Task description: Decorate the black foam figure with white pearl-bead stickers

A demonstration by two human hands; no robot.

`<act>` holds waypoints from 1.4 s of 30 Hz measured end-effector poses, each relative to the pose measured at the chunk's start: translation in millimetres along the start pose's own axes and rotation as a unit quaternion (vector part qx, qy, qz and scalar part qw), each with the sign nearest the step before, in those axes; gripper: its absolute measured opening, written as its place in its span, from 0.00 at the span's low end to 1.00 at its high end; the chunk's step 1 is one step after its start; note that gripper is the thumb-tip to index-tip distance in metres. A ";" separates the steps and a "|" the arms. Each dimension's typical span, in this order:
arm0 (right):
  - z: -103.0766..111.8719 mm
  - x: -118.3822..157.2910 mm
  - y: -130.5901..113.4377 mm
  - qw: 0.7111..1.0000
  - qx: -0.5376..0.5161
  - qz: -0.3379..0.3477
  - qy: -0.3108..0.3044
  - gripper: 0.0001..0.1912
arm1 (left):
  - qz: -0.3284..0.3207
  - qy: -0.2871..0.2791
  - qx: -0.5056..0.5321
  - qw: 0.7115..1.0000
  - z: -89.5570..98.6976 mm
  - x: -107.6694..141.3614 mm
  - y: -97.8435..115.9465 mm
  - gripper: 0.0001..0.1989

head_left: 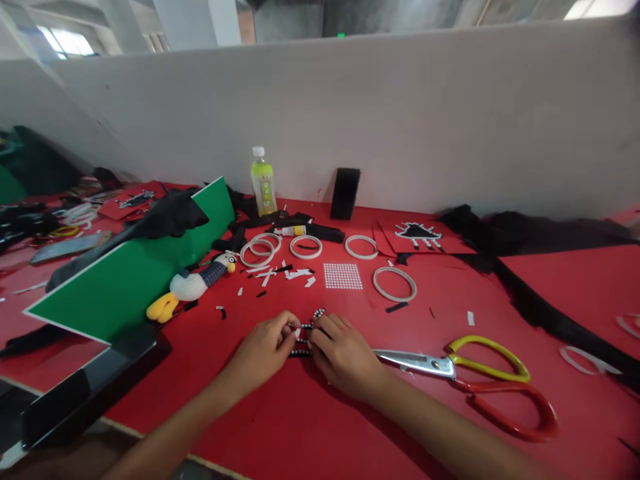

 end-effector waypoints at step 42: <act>37.8 -1.1 27.9 0.969 -0.118 -0.160 0.147 0.09 | -0.151 0.060 -0.207 0.965 21.1 0.7 22.7 0.26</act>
Point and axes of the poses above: each hand's wrist, its own x-axis away from the middle knuckle, its own z-axis out of the back of the hand, y = z × x, the point moved 2 cm from there along -x, towards the middle knuckle, and after that the axes turned 4 degrees about -x, right-handed, at the moved point
